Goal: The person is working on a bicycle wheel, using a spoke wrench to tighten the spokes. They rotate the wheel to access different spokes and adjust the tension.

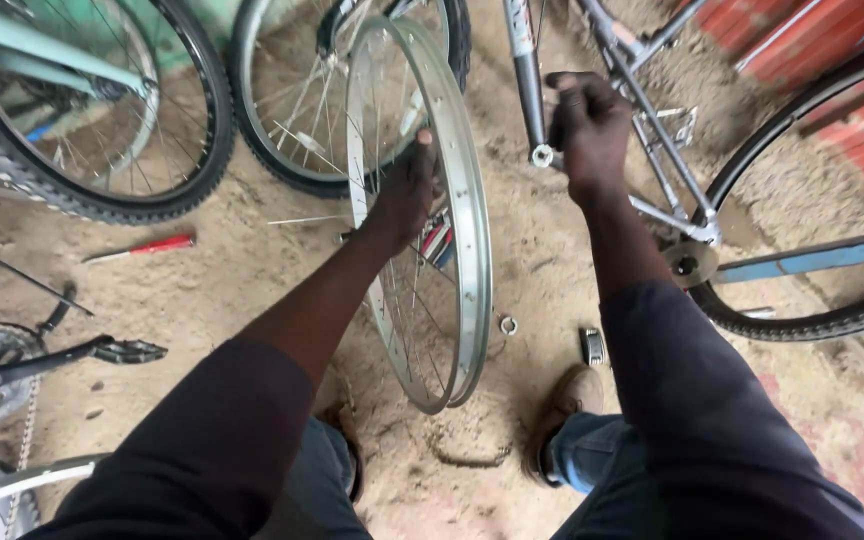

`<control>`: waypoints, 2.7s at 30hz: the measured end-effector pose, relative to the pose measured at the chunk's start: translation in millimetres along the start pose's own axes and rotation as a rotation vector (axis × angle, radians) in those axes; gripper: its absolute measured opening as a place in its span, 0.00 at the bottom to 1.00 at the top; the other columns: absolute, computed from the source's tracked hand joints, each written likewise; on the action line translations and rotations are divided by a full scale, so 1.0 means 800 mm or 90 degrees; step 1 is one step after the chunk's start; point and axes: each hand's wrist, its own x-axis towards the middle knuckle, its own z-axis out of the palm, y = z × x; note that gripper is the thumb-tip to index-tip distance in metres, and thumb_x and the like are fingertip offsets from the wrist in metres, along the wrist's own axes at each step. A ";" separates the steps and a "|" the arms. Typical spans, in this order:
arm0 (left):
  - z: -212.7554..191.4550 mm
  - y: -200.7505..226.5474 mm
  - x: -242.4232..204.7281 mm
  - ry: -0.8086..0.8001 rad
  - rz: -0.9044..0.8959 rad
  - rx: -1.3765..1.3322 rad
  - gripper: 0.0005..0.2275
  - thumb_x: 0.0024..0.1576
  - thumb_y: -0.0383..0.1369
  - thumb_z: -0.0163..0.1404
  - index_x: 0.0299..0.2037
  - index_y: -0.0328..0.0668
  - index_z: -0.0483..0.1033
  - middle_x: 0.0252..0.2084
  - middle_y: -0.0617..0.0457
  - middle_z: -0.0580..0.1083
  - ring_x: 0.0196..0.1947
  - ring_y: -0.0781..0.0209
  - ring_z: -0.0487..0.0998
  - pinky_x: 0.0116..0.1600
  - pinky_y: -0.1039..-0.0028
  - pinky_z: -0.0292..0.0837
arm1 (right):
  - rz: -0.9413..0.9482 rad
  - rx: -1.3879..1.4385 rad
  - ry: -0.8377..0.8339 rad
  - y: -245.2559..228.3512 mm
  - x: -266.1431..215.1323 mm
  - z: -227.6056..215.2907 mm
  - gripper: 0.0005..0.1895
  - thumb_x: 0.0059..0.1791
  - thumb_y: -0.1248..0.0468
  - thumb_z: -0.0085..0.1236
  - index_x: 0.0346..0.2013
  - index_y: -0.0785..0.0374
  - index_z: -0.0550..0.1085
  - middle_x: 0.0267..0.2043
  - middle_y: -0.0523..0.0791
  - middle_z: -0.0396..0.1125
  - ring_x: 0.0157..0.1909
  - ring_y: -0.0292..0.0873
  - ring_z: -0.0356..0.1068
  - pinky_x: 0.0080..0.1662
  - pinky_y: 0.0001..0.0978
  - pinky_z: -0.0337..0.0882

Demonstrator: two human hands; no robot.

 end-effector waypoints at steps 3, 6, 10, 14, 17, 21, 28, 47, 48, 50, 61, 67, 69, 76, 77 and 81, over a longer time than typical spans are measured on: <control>-0.011 0.002 -0.005 0.031 -0.072 0.044 0.39 0.52 0.66 0.22 0.37 0.32 0.69 0.29 0.49 0.68 0.27 0.60 0.69 0.34 0.68 0.69 | 0.235 0.168 0.240 0.134 -0.016 -0.061 0.14 0.56 0.56 0.49 0.36 0.63 0.74 0.19 0.37 0.54 0.19 0.32 0.51 0.25 0.26 0.56; -0.026 -0.025 0.004 0.068 -0.166 -0.086 0.26 0.60 0.59 0.29 0.28 0.44 0.62 0.19 0.58 0.59 0.15 0.68 0.54 0.21 0.72 0.50 | 0.457 -0.155 0.142 0.408 -0.102 -0.139 0.12 0.54 0.61 0.46 0.31 0.61 0.74 0.24 0.44 0.67 0.23 0.38 0.64 0.28 0.29 0.66; -0.031 0.011 -0.012 0.096 -0.159 0.036 0.35 0.51 0.66 0.25 0.35 0.37 0.65 0.28 0.52 0.64 0.29 0.64 0.67 0.40 0.71 0.72 | 0.547 -0.295 -0.102 0.436 -0.232 -0.070 0.05 0.48 0.66 0.53 0.33 0.62 0.77 0.24 0.44 0.69 0.21 0.39 0.65 0.25 0.32 0.65; -0.030 0.010 -0.014 0.056 -0.066 0.099 0.31 0.58 0.61 0.23 0.29 0.39 0.65 0.23 0.54 0.63 0.23 0.64 0.65 0.34 0.73 0.68 | 0.433 -0.522 -0.400 0.433 -0.299 -0.022 0.15 0.43 0.72 0.62 0.44 0.60 0.76 0.48 0.48 0.72 0.45 0.49 0.74 0.48 0.39 0.74; -0.028 0.017 -0.018 0.074 -0.100 0.120 0.31 0.58 0.60 0.22 0.35 0.36 0.67 0.25 0.52 0.65 0.24 0.64 0.66 0.34 0.71 0.69 | 0.295 -0.547 -0.387 0.433 -0.329 -0.008 0.14 0.40 0.69 0.65 0.40 0.59 0.76 0.44 0.47 0.69 0.42 0.52 0.71 0.45 0.44 0.72; -0.031 0.017 -0.017 0.013 -0.043 0.183 0.32 0.60 0.57 0.16 0.36 0.35 0.65 0.19 0.56 0.59 0.17 0.63 0.60 0.27 0.66 0.68 | 0.258 -0.529 -0.329 0.407 -0.335 0.012 0.14 0.49 0.64 0.50 0.49 0.63 0.72 0.43 0.53 0.67 0.37 0.59 0.69 0.41 0.51 0.71; -0.025 0.022 -0.019 -0.001 -0.042 0.154 0.31 0.53 0.65 0.14 0.23 0.47 0.57 0.18 0.59 0.56 0.16 0.65 0.56 0.26 0.69 0.61 | 0.348 -0.498 -0.302 0.418 -0.341 0.013 0.18 0.52 0.59 0.42 0.49 0.70 0.68 0.48 0.60 0.67 0.47 0.61 0.69 0.49 0.51 0.70; -0.021 -0.002 -0.009 0.107 -0.247 -0.183 0.22 0.67 0.49 0.31 0.33 0.42 0.69 0.24 0.54 0.66 0.27 0.59 0.73 0.34 0.73 0.67 | 0.280 -0.608 -0.271 0.396 -0.338 0.006 0.10 0.53 0.68 0.49 0.47 0.66 0.73 0.42 0.49 0.69 0.47 0.47 0.70 0.45 0.37 0.71; -0.024 -0.012 -0.006 0.102 -0.341 -0.426 0.18 0.68 0.46 0.37 0.31 0.44 0.68 0.21 0.58 0.64 0.23 0.62 0.70 0.31 0.77 0.64 | 0.370 -0.451 -0.156 0.401 -0.338 0.006 0.09 0.53 0.68 0.50 0.47 0.67 0.73 0.39 0.49 0.67 0.43 0.47 0.68 0.43 0.38 0.70; -0.019 -0.039 -0.003 0.094 -0.334 -0.516 0.16 0.66 0.46 0.42 0.29 0.47 0.69 0.20 0.59 0.67 0.21 0.65 0.72 0.29 0.79 0.65 | 0.432 -0.287 -0.046 0.413 -0.341 -0.009 0.09 0.53 0.68 0.51 0.47 0.68 0.72 0.36 0.49 0.65 0.40 0.47 0.67 0.40 0.38 0.70; -0.027 -0.017 0.007 -0.030 0.030 0.118 0.24 0.70 0.47 0.22 0.27 0.47 0.63 0.24 0.51 0.64 0.26 0.56 0.71 0.35 0.66 0.68 | 0.447 0.685 0.072 0.323 -0.103 -0.037 0.05 0.52 0.62 0.35 0.35 0.57 0.61 0.32 0.39 0.47 0.29 0.36 0.49 0.25 0.25 0.47; -0.023 0.024 -0.010 -0.047 0.123 0.225 0.25 0.71 0.38 0.24 0.26 0.33 0.67 0.24 0.30 0.67 0.32 0.28 0.74 0.45 0.49 0.68 | 0.343 0.495 -0.053 0.084 0.000 -0.007 0.07 0.57 0.60 0.36 0.42 0.58 0.63 0.38 0.41 0.56 0.34 0.35 0.53 0.30 0.18 0.53; -0.018 0.005 0.007 -0.064 0.108 0.198 0.31 0.71 0.45 0.16 0.22 0.38 0.65 0.20 0.39 0.67 0.28 0.38 0.72 0.44 0.57 0.68 | 0.279 0.307 -0.077 -0.014 0.008 0.018 0.02 0.56 0.67 0.42 0.42 0.62 0.65 0.35 0.42 0.56 0.33 0.34 0.55 0.29 0.16 0.50; 0.014 0.008 -0.002 -0.098 0.069 0.141 0.31 0.70 0.50 0.18 0.17 0.46 0.60 0.15 0.50 0.63 0.21 0.50 0.68 0.37 0.64 0.66 | 0.244 0.150 -0.077 -0.165 -0.013 0.035 0.05 0.52 0.75 0.51 0.42 0.71 0.71 0.34 0.45 0.60 0.32 0.38 0.58 0.30 0.21 0.55; 0.010 0.025 -0.016 -0.126 0.074 0.155 0.31 0.70 0.48 0.18 0.17 0.43 0.61 0.15 0.46 0.63 0.22 0.47 0.69 0.37 0.62 0.67 | 0.245 0.130 -0.077 -0.163 -0.020 0.036 0.06 0.52 0.75 0.51 0.44 0.73 0.71 0.35 0.47 0.61 0.33 0.38 0.59 0.30 0.21 0.56; 0.015 0.028 -0.009 -0.185 0.113 0.201 0.30 0.70 0.42 0.16 0.17 0.41 0.60 0.14 0.41 0.62 0.20 0.41 0.70 0.36 0.59 0.67 | 0.268 0.011 -0.078 -0.170 -0.026 0.060 0.10 0.52 0.71 0.55 0.47 0.72 0.74 0.34 0.48 0.65 0.33 0.37 0.63 0.35 0.20 0.63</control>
